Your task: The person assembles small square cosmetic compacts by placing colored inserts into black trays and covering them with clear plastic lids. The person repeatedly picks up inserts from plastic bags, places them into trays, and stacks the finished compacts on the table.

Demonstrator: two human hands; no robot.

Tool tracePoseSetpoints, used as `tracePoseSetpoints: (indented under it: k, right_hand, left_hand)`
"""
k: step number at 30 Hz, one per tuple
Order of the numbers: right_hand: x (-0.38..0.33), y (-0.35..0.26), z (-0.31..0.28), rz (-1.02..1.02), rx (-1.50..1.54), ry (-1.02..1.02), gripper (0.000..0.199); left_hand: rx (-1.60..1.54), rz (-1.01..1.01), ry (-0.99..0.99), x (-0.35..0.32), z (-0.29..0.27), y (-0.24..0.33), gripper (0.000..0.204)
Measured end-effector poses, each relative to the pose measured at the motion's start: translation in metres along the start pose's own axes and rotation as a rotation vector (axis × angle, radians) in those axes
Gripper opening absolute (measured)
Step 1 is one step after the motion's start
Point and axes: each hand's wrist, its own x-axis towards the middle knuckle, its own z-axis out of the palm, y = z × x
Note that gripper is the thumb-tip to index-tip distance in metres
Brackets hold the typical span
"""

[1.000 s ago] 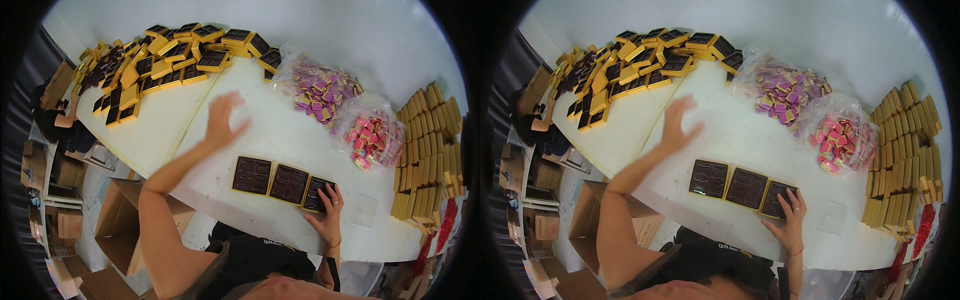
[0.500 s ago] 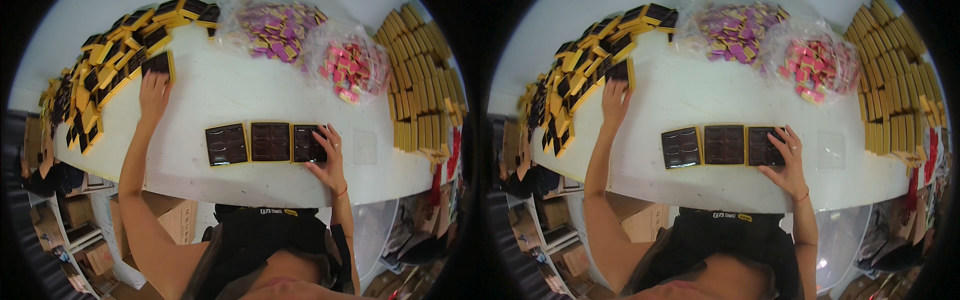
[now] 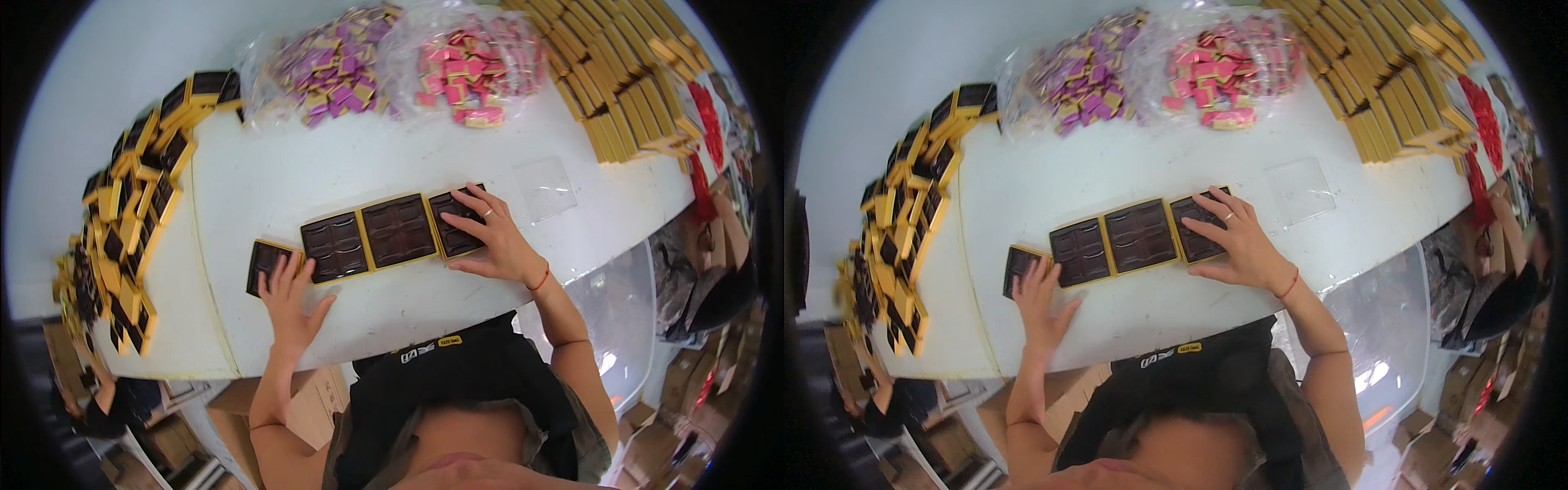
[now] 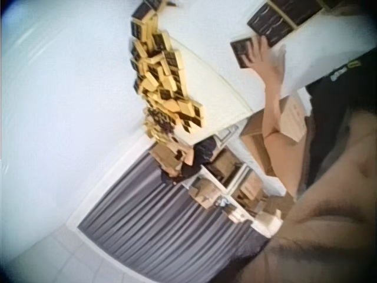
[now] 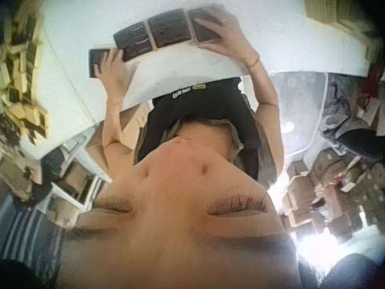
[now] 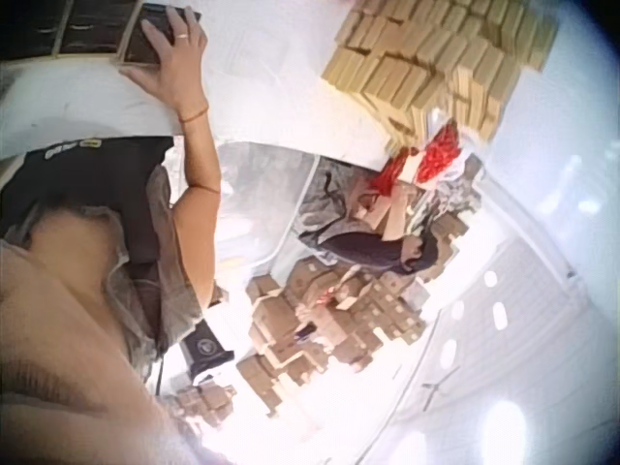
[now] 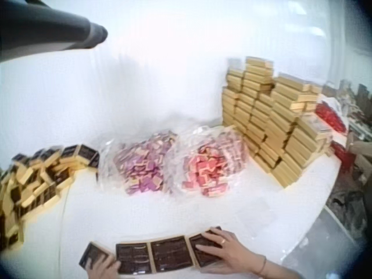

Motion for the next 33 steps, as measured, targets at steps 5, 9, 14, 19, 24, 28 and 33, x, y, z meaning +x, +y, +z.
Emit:
tracePoseSetpoints:
  k: [5, 9, 14, 19, 24, 28, 33]
  right_hand:
    - [-0.030, 0.024, -0.020, 0.101, -0.018, 0.117, 0.074]
    - [-0.021, 0.054, -0.047, 0.128, 0.032, 0.143, 0.054]
    - [0.089, 0.099, -0.052, -0.021, -0.069, 0.399, 0.030]
    - [0.165, 0.146, -0.024, 0.125, -0.399, 0.152, 0.023]
    - [0.176, 0.150, -0.018, 0.136, -0.524, 0.062, 0.019]
    - [0.177, 0.149, -0.015, 0.107, -0.665, 0.041, 0.017]
    - [0.174, 0.121, -0.048, 0.240, -0.413, 0.370, 0.019]
  left_hand:
    - [-0.069, 0.159, -0.003, 0.029, 0.020, 0.023, 0.044]
    - [-0.163, 0.197, -0.124, 0.025, 0.008, 0.037, 0.038]
    - [-0.226, 0.151, -0.055, 0.031, 0.002, 0.045, 0.045]
    - [-0.061, 0.014, -0.061, 0.037, -0.001, 0.027, 0.105]
    - [-0.064, -0.115, -0.180, 0.008, -0.022, 0.001, 0.115]
    - [-0.119, -0.249, -0.113, -0.005, -0.010, 0.015, 0.106]
    - [-0.297, -0.413, -0.027, -0.013, -0.009, 0.037, 0.091]
